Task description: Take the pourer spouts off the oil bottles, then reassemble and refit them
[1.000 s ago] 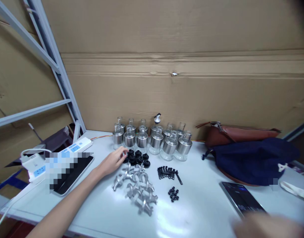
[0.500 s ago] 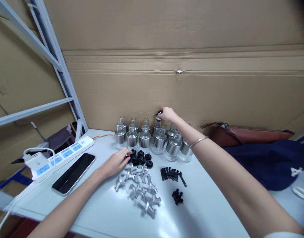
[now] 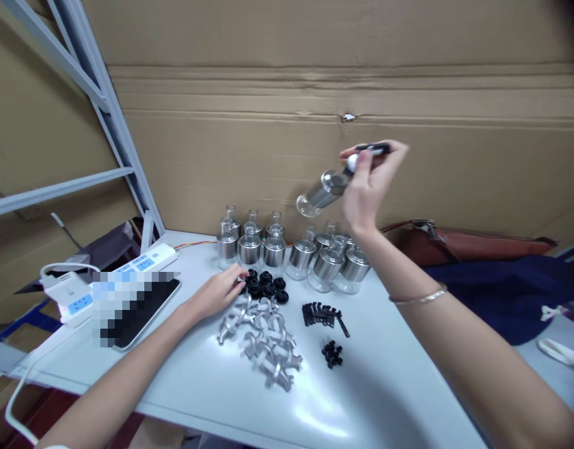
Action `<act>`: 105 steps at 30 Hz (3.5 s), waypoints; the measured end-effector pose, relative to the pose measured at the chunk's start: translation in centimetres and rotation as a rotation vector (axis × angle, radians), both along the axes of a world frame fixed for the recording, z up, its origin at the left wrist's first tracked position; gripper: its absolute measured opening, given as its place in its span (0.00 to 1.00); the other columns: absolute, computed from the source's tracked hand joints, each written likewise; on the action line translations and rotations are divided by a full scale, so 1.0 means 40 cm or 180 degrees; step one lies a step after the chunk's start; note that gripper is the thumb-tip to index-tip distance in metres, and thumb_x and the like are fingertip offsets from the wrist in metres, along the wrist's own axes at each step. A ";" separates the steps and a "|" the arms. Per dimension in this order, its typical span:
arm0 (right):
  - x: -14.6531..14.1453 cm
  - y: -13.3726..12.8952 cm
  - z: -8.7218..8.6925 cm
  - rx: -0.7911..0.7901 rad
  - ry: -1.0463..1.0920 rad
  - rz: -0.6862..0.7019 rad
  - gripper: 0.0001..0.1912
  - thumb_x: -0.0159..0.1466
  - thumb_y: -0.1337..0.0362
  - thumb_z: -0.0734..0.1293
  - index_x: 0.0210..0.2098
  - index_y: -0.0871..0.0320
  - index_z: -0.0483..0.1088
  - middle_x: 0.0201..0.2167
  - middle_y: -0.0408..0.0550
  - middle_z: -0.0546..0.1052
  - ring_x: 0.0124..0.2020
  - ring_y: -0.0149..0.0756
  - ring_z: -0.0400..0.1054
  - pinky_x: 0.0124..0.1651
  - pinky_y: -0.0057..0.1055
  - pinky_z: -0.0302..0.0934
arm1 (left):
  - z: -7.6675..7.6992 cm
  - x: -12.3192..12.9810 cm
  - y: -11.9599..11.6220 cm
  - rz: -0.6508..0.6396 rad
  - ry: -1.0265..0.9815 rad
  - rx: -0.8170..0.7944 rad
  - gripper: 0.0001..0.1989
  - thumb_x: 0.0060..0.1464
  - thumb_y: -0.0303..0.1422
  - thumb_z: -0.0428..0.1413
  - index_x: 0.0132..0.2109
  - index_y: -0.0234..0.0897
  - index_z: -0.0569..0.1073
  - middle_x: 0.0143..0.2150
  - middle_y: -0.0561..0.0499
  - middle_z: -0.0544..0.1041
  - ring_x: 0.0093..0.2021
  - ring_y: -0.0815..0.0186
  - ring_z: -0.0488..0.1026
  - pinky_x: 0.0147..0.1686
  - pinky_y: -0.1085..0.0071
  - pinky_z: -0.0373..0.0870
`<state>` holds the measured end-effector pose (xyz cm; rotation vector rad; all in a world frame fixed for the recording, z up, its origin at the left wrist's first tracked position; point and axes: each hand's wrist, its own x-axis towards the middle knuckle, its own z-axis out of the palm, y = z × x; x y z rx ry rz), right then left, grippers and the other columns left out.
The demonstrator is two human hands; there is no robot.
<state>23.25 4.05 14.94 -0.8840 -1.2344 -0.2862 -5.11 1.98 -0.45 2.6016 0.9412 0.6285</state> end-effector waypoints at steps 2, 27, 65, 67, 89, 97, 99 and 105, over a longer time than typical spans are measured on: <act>-0.020 -0.047 0.016 0.0207 0.0154 0.0081 0.08 0.72 0.60 0.48 0.50 0.49 0.51 0.39 0.49 0.71 0.37 0.35 0.70 0.40 0.36 0.65 | 0.002 0.000 -0.001 0.0001 -0.0011 0.0016 0.10 0.64 0.33 0.43 0.48 0.37 0.65 0.43 0.46 0.71 0.40 0.61 0.72 0.43 0.66 0.68; -0.089 0.025 -0.316 -0.0944 0.0474 0.0285 0.09 0.66 0.56 0.55 0.40 0.55 0.56 0.29 0.46 0.71 0.28 0.37 0.68 0.33 0.34 0.64 | 0.004 -0.002 -0.006 -0.0074 0.0077 0.0184 0.10 0.65 0.32 0.43 0.48 0.37 0.65 0.45 0.45 0.71 0.42 0.61 0.72 0.44 0.64 0.69; -0.105 0.024 -0.341 -0.0984 0.0419 -0.0417 0.18 0.68 0.46 0.50 0.41 0.55 0.51 0.34 0.52 0.68 0.34 0.46 0.69 0.39 0.44 0.63 | -0.008 0.011 -0.015 -0.0083 0.0088 0.0114 0.09 0.63 0.31 0.44 0.48 0.37 0.65 0.51 0.44 0.67 0.42 0.62 0.72 0.44 0.65 0.71; -0.109 0.012 -0.337 -0.0856 0.0275 -0.0445 0.20 0.67 0.44 0.52 0.42 0.56 0.54 0.41 0.58 0.66 0.43 0.49 0.66 0.47 0.49 0.60 | -0.007 0.011 -0.016 -0.0088 0.0041 0.0126 0.09 0.63 0.31 0.45 0.49 0.37 0.65 0.51 0.44 0.67 0.41 0.62 0.72 0.43 0.65 0.71; -0.171 -0.352 -0.371 -0.1573 -0.1542 0.1226 0.08 0.66 0.65 0.61 0.45 0.53 0.59 0.31 0.45 0.70 0.28 0.37 0.65 0.30 0.32 0.60 | -0.012 0.096 -0.144 -0.0868 -0.1216 0.0795 0.28 0.59 0.54 0.46 0.56 0.38 0.58 0.43 0.43 0.73 0.41 0.60 0.72 0.39 0.64 0.69; -0.169 -0.365 -0.372 -0.1797 -0.1470 0.1281 0.08 0.67 0.64 0.61 0.46 0.55 0.60 0.34 0.46 0.72 0.30 0.35 0.66 0.32 0.29 0.63 | -0.022 0.089 -0.128 -0.0922 -0.0927 0.1229 0.26 0.59 0.52 0.48 0.52 0.35 0.61 0.41 0.44 0.72 0.40 0.60 0.71 0.37 0.66 0.67; -0.171 -0.368 -0.371 -0.1839 -0.1434 0.1302 0.06 0.67 0.64 0.61 0.44 0.54 0.61 0.32 0.45 0.72 0.29 0.35 0.66 0.32 0.29 0.63 | -0.020 0.088 -0.125 -0.0934 -0.0792 0.1216 0.25 0.60 0.51 0.48 0.51 0.34 0.61 0.40 0.44 0.72 0.39 0.61 0.70 0.36 0.66 0.65; -0.175 -0.370 -0.369 -0.1857 -0.1582 0.1168 0.06 0.69 0.59 0.60 0.38 0.54 0.63 0.31 0.45 0.74 0.29 0.37 0.68 0.31 0.32 0.61 | -0.022 0.086 -0.116 -0.1001 -0.0364 0.1105 0.26 0.58 0.56 0.47 0.42 0.34 0.62 0.35 0.47 0.71 0.32 0.63 0.67 0.32 0.68 0.60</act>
